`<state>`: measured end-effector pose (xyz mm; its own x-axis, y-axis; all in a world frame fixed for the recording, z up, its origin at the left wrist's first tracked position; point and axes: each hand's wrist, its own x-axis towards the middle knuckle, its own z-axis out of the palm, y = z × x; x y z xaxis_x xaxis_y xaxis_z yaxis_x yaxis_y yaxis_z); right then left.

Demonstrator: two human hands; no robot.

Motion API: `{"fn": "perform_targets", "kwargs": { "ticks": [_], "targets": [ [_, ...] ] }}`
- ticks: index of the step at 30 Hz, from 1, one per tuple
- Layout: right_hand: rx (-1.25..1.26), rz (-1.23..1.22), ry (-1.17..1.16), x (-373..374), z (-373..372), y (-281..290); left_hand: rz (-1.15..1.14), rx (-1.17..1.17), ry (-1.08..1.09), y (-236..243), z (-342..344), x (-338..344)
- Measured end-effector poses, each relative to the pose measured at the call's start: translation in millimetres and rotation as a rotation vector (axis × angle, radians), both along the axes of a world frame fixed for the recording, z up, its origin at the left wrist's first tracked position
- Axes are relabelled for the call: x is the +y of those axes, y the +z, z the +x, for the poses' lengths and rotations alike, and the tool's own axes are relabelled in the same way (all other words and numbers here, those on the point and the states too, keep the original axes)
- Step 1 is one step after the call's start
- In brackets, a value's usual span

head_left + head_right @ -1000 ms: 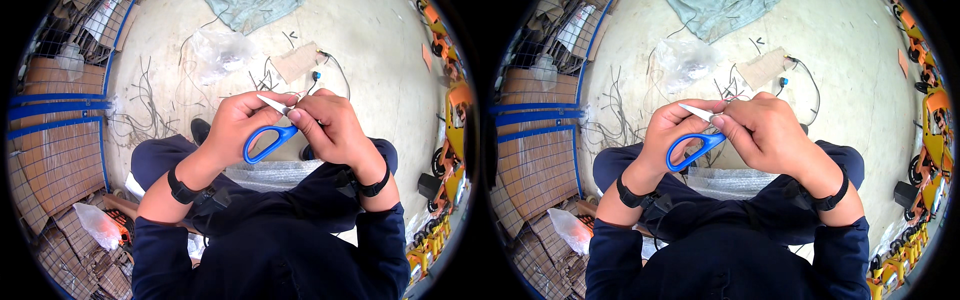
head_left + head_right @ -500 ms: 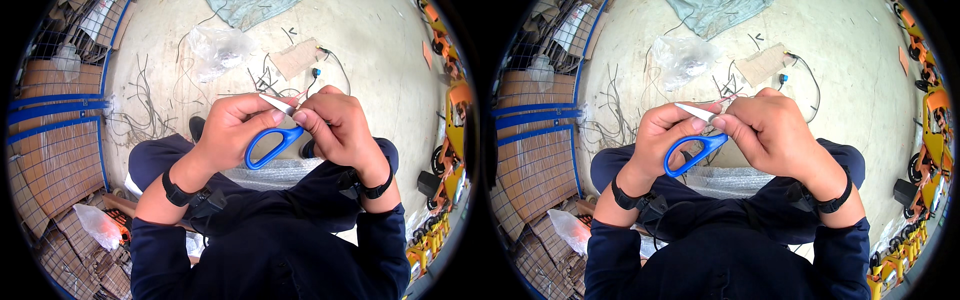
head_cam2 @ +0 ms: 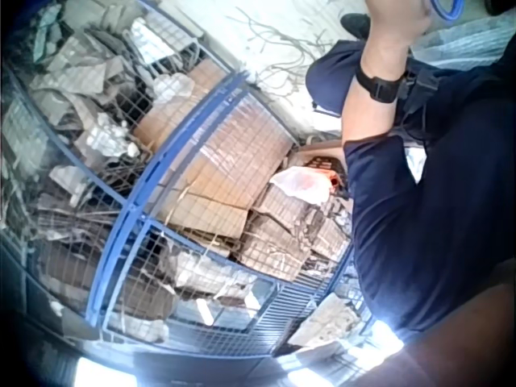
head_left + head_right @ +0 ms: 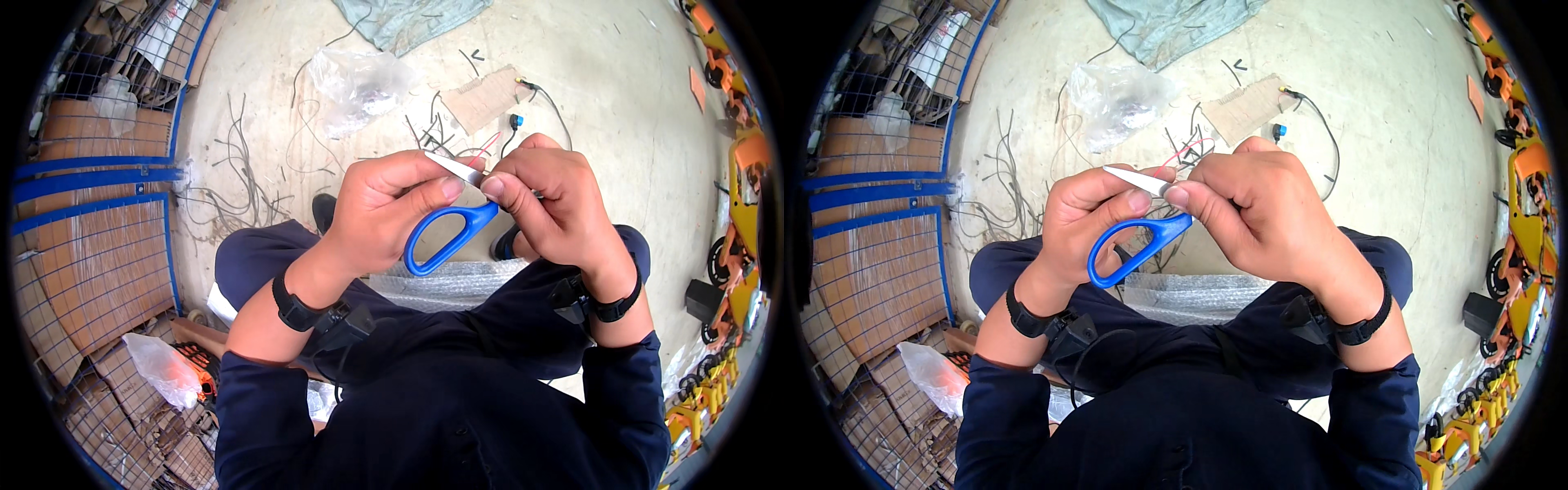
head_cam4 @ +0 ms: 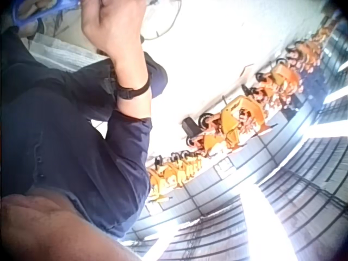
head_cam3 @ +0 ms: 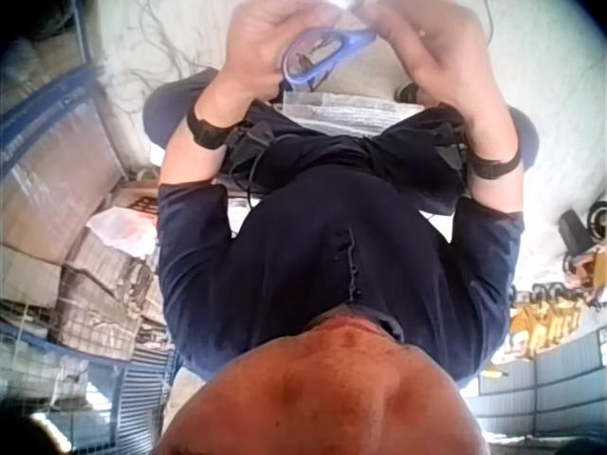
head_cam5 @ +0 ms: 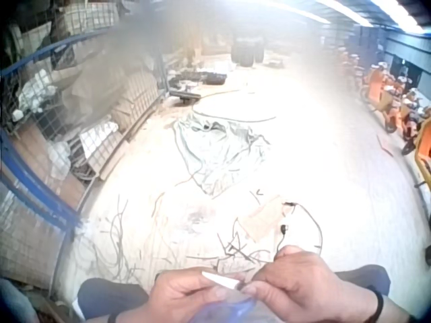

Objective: The person cuts several wires using scissors, removes the insulation from the wire ends, and twists the exposed metal ends of different wires together by hand.

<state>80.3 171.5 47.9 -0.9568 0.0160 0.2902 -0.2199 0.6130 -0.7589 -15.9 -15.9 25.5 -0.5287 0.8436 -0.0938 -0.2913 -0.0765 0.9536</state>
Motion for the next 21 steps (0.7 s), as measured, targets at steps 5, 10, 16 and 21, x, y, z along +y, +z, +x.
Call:
{"fn": "perform_targets", "kwargs": {
  "ticks": [5, 10, 16, 21],
  "targets": [
    [0.009, -0.011, -0.011, 2, 1, -1, -0.010, -0.001, 0.007, 4, 0, 2],
    [-0.021, 0.029, -0.026, 5, 3, 1, 0.013, 0.013, 0.019, 3, 1, 4],
    [-0.083, -0.037, -0.169, 20, 2, 1, 0.008, 0.172, 0.086, 2, 0, 1],
    [-0.058, -0.049, -0.117, 29, 5, 4, 0.003, 0.218, 0.080, 6, -1, -3]
  ]
}}
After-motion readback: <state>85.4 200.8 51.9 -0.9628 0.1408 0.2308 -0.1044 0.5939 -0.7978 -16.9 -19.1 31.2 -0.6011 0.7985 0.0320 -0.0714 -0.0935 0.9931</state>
